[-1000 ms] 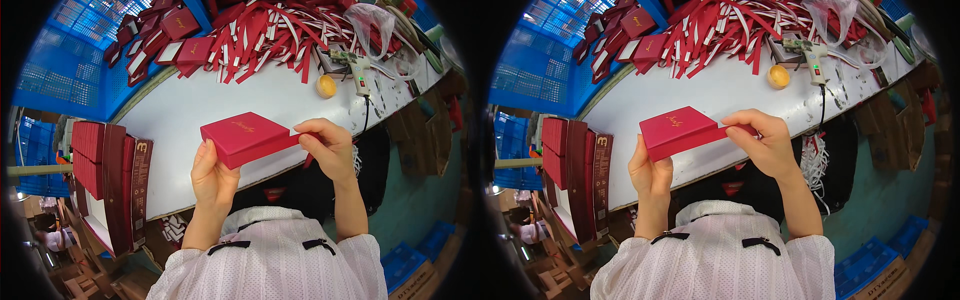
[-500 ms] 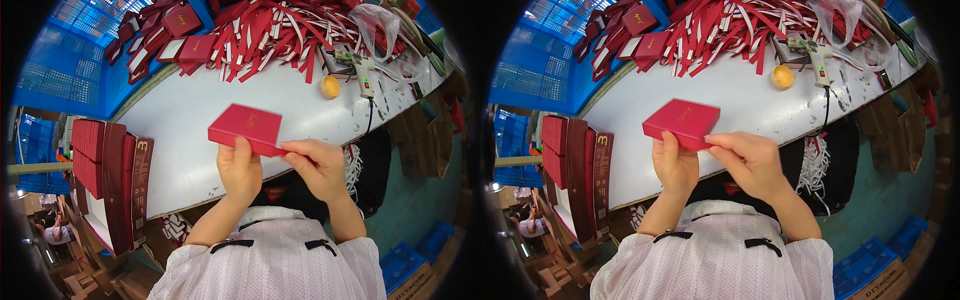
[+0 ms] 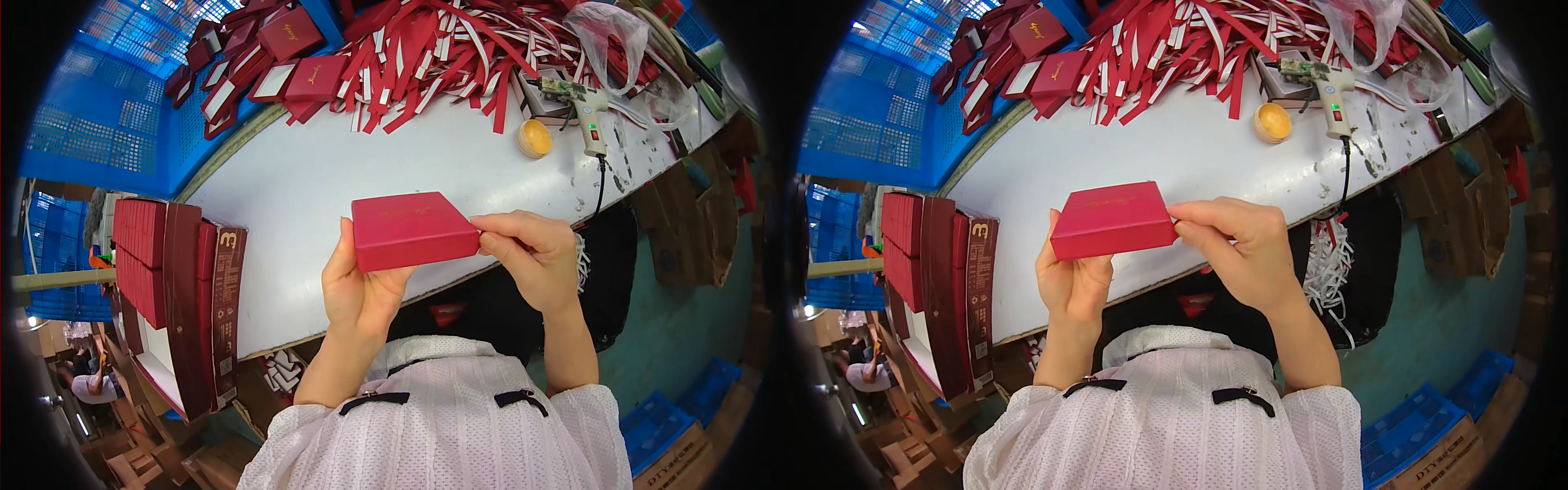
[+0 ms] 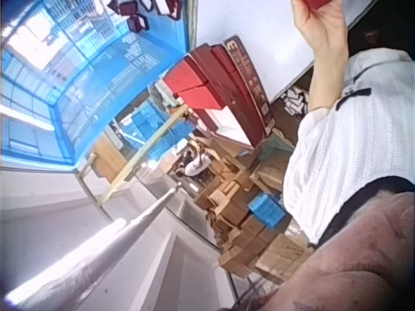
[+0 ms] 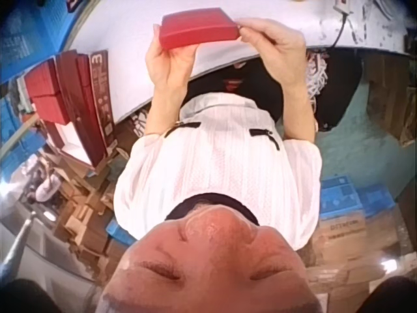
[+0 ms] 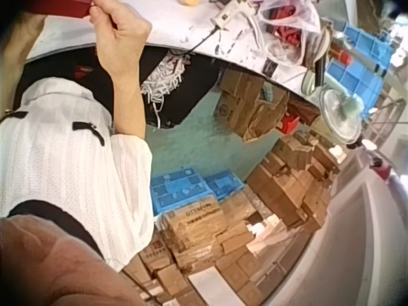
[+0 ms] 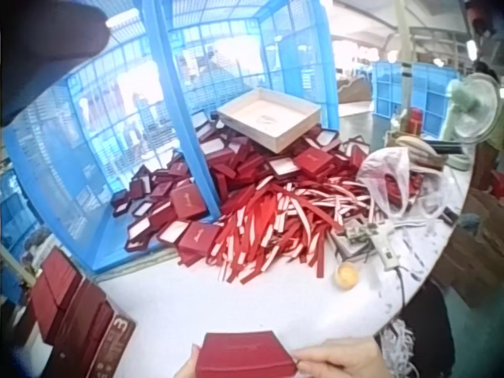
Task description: The person assembles small red jewelry boxes by inserting a red ribbon into a slot on the side of each box. They handle the boxes one at a time, picking them up from a stack, inserting the ribbon, and placing the finished boxes into a blue crate.
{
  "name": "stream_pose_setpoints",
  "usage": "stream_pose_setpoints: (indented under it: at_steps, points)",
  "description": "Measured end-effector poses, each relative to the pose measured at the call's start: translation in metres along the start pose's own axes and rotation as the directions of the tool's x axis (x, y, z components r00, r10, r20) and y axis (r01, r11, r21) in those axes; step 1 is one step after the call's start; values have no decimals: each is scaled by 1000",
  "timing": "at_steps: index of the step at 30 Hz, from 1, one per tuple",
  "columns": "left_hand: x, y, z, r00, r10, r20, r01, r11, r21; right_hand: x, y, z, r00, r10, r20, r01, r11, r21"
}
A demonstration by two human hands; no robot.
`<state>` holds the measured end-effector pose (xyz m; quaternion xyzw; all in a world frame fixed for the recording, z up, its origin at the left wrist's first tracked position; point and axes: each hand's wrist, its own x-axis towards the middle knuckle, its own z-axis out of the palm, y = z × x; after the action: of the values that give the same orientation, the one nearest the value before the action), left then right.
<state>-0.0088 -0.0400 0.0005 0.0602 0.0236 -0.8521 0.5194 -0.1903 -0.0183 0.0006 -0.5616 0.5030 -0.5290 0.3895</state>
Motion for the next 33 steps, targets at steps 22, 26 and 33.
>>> stream_pose_setpoints:
  at_steps: [22, 26, 33]
  points:
    - [-2, -9, 3, 992, 111, -67, -110, 994, 9, 1, -8, 5, 994, -98, -52, 88, 981, -172]
    - [-1, -8, -3, 994, 103, -42, -104, 994, -13, 1, -12, 3, 999, -15, -30, 11, 993, -119]
    - [-2, -7, -8, 996, 90, -25, -91, 995, -51, 2, -9, 2, 990, 142, -26, -141, 989, 36]
